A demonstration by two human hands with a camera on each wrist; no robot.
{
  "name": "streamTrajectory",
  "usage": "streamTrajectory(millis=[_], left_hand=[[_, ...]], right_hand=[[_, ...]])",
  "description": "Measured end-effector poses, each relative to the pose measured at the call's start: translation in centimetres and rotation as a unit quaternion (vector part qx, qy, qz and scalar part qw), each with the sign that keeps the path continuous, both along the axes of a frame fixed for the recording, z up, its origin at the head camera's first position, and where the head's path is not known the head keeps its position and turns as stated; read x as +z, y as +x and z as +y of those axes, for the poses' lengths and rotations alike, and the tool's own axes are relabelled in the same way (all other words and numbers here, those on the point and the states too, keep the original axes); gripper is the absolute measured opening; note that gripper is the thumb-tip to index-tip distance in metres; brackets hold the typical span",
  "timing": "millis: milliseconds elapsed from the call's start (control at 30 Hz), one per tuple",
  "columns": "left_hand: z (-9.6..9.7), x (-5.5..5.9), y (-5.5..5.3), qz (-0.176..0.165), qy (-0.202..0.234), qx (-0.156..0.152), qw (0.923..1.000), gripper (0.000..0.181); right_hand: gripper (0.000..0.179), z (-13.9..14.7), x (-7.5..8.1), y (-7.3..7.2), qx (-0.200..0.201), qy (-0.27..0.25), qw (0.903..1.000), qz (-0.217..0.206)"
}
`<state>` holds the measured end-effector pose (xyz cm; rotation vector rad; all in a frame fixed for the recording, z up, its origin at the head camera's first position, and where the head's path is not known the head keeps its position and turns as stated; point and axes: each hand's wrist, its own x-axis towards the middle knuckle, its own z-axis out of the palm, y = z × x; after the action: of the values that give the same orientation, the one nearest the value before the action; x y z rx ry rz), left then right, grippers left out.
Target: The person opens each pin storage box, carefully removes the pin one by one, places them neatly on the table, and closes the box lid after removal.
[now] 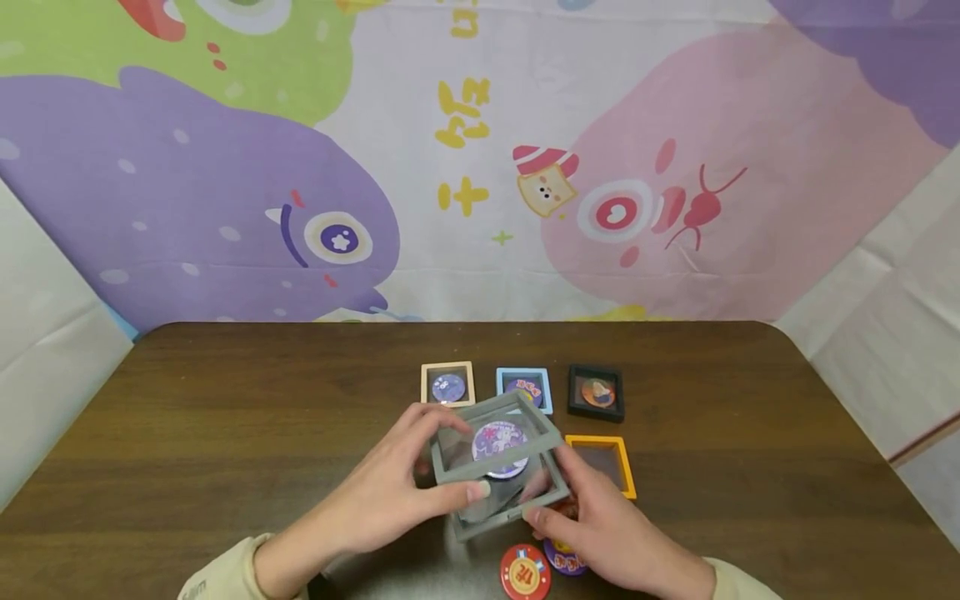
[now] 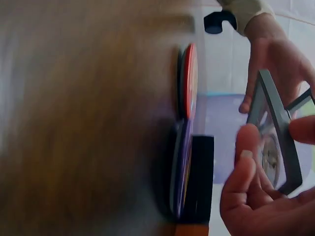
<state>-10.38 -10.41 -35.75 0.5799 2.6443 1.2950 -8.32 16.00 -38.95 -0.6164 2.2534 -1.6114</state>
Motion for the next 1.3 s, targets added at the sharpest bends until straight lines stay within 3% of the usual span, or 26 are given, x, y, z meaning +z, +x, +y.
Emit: streamTrajectory(millis=[167, 267, 400, 500, 633, 800, 900, 1100, 1200, 1300], left_hand=[[-0.3, 0.0, -0.3, -0.036, 0.031, -0.012, 0.9988, 0.040], [-0.4, 0.1, -0.5, -0.067, 0.064, -0.018, 0.9955, 0.034], [-0.6, 0.2, -0.7, -0.108, 0.094, -0.010, 0.9897, 0.033], [-0.7, 0.3, -0.8, -0.149, 0.130, -0.013, 0.9802, 0.037], [-0.8, 0.5, -1.1, -0.207, 0.178, -0.019, 0.9618, 0.044], [-0.9, 0.6, -1.3, -0.239, 0.204, -0.024, 0.9490, 0.048], [-1.0, 0.5, -1.3, -0.245, 0.207, -0.026, 0.9468, 0.048], [-1.0, 0.4, -1.1, -0.263, 0.199, -0.015, 0.9438, 0.050], [-1.0, 0.3, -1.0, -0.274, 0.196, -0.005, 0.9415, 0.064], [-1.0, 0.3, -1.0, -0.281, 0.200, -0.004, 0.9384, 0.071]], right_hand=[[0.074, 0.6, 0.2, -0.4, -0.004, 0.119, 0.9915, 0.054], [0.084, 0.8, 0.3, -0.6, 0.004, 0.144, 0.9874, 0.065], [0.085, 1.1, 0.2, -0.8, 0.014, 0.156, 0.9841, 0.083], [0.086, 1.3, 0.2, -0.8, 0.015, 0.174, 0.9806, 0.089], [0.086, 1.6, 0.3, -1.0, 0.025, 0.192, 0.9768, 0.093], [0.083, 1.7, 0.7, -1.0, 0.026, 0.218, 0.9692, 0.111], [0.079, 1.6, 0.9, -0.9, 0.003, 0.252, 0.9569, 0.145], [0.066, 1.1, 1.2, -0.6, -0.065, 0.308, 0.9165, 0.247], [0.056, 0.8, 1.3, -0.3, -0.068, 0.292, 0.9030, 0.308], [0.044, 0.5, 1.3, 0.1, -0.044, 0.256, 0.8890, 0.377]])
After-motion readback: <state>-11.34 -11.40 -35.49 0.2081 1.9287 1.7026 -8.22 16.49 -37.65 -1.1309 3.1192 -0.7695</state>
